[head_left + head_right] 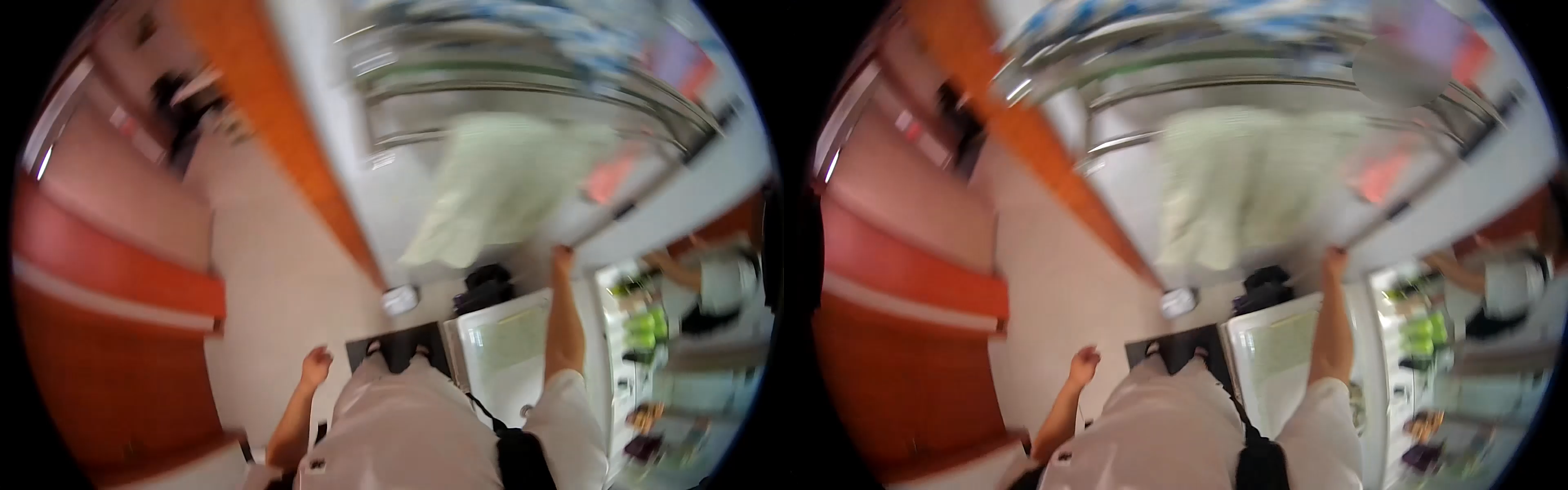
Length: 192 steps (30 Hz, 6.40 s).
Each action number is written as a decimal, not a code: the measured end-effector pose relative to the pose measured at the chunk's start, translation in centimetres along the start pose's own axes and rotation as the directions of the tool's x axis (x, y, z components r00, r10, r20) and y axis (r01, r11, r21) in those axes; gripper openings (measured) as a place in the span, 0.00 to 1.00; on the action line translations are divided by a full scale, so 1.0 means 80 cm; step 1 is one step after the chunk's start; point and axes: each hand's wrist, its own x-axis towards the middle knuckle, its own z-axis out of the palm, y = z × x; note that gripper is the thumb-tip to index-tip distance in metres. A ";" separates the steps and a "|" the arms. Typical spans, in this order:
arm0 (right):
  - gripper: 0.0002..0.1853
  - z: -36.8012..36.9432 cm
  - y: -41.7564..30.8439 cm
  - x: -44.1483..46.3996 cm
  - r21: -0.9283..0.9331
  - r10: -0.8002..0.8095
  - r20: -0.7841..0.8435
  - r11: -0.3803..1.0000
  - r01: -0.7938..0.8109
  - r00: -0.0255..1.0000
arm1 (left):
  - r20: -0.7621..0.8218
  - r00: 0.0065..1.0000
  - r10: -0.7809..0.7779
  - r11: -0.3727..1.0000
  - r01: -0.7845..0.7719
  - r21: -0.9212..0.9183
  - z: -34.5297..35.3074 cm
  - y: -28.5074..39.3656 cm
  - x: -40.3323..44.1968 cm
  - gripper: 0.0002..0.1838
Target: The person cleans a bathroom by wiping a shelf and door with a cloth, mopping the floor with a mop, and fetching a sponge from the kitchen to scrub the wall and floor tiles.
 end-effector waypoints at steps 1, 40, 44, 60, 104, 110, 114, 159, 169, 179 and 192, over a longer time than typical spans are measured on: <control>0.08 -0.013 0.013 0.021 0.142 0.079 0.045 0.986 -0.084 0.996 | 0.046 0.999 0.000 0.988 0.008 -0.157 -0.003 -0.008 -0.002 0.19; 0.29 0.964 -0.196 -0.515 -0.339 0.213 0.925 0.837 0.430 0.315 | 0.063 0.737 -0.673 0.698 0.605 0.384 -0.430 -0.414 0.317 0.05; 0.24 1.103 -0.234 -0.452 -0.407 0.290 0.912 0.717 0.566 0.289 | -0.018 0.694 -0.720 0.638 0.672 0.375 -0.482 -0.354 0.427 0.05; 0.18 1.637 -0.534 -0.158 0.145 0.135 0.973 0.284 0.948 -0.189 | 0.157 0.797 -0.584 0.810 0.558 0.181 -0.654 -0.053 1.135 0.03; 0.13 1.258 -0.251 0.789 -0.062 0.836 -0.145 0.525 -0.849 0.528 | 0.498 0.777 -0.386 0.611 -0.189 0.769 0.224 0.788 2.225 0.16; 0.09 1.221 -0.234 0.798 0.464 0.970 -0.238 0.158 -0.872 0.049 | 0.533 0.830 -0.162 0.579 -0.358 0.733 0.411 1.015 2.329 0.15; 0.09 1.238 -0.173 0.840 0.520 0.985 -0.162 0.035 -0.854 -0.058 | 0.560 0.817 -0.137 0.531 -0.416 0.738 0.542 1.117 2.365 0.15; 0.15 0.436 0.100 2.073 0.296 0.989 -0.123 0.113 -0.949 0.080 | 0.804 0.546 -0.237 0.633 -0.540 0.554 2.135 1.884 2.273 0.12; 0.14 0.000 0.132 2.512 0.124 0.782 -0.578 0.368 -0.922 0.235 | 0.714 0.564 -0.415 0.731 -0.260 0.631 2.358 1.973 2.171 0.12; 0.10 -0.191 0.218 2.789 0.179 0.814 -0.534 0.371 -0.911 0.227 | 0.588 0.521 -0.618 0.556 -0.239 0.796 2.716 2.135 2.183 0.12; 0.12 -0.351 0.242 3.043 0.527 0.974 -0.210 0.044 -0.849 -0.080 | 0.866 0.486 -0.116 0.822 -0.442 0.358 3.283 2.471 2.171 0.13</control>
